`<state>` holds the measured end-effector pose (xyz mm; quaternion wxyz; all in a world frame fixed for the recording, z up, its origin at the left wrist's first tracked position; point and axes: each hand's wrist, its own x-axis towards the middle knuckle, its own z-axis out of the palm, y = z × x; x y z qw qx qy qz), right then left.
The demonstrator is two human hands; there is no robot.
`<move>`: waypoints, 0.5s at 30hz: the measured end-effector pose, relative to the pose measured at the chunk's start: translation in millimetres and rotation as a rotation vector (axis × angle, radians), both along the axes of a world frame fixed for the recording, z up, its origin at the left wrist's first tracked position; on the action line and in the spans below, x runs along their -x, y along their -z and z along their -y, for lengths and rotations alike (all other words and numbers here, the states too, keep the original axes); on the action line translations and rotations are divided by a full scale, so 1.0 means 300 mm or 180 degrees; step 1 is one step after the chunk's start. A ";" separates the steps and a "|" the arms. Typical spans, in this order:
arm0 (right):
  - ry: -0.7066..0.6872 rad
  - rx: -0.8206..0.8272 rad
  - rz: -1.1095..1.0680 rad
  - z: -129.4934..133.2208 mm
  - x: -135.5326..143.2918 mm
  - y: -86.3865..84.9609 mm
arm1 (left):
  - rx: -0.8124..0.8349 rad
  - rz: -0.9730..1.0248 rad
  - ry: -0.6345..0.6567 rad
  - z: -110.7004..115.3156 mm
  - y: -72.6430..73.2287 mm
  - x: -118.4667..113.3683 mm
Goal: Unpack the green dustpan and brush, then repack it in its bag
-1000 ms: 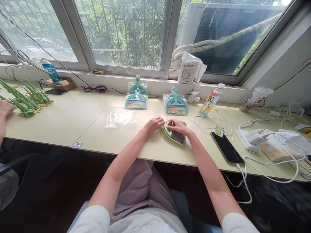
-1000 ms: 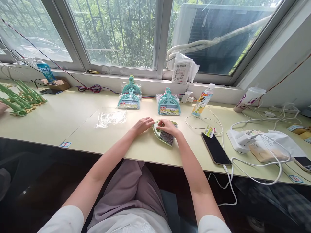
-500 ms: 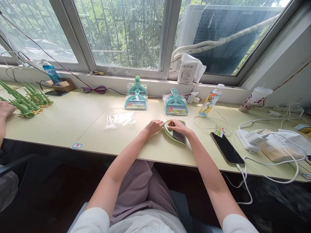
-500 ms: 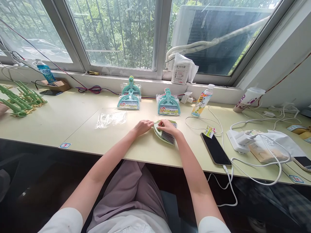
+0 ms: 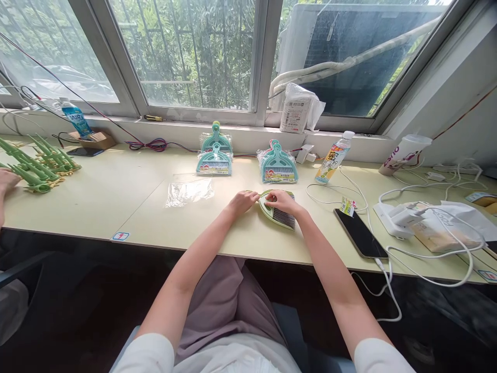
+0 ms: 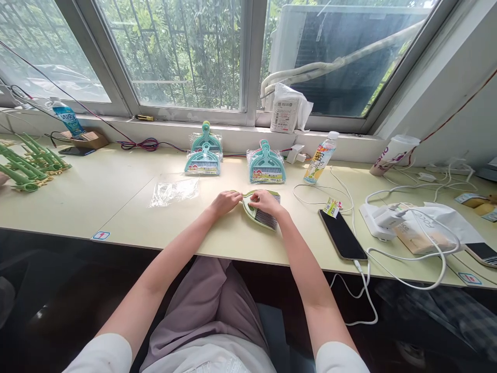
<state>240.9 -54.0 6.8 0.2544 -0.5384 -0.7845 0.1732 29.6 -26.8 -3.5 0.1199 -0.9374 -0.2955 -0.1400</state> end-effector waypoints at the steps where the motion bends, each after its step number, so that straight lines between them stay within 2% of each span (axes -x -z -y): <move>1: 0.0032 -0.0052 -0.0081 0.002 0.004 -0.004 | -0.0024 0.0158 -0.0020 0.003 -0.005 0.003; 5: 0.0294 -0.0402 -0.0647 0.009 0.027 -0.024 | -0.0219 0.1405 -0.0454 0.033 -0.052 0.005; 7: 0.0577 -0.0640 -0.0886 0.012 0.042 -0.029 | 0.0000 0.2067 -0.0632 0.045 -0.075 -0.002; 9: 0.0946 -0.0829 -0.0986 0.015 0.055 -0.027 | 0.0825 0.2472 -0.0443 0.048 -0.082 -0.016; 11: 0.1247 -0.0946 -0.0934 0.016 0.066 -0.016 | 0.2186 0.2563 0.0025 0.042 -0.072 -0.034; 13: 0.1367 -0.0986 -0.0771 0.013 0.073 0.002 | 0.3498 0.2619 0.0364 0.035 -0.050 -0.051; 15: 0.1340 -0.0949 -0.0591 0.005 0.076 0.020 | 0.4330 0.2867 0.0357 0.027 -0.028 -0.061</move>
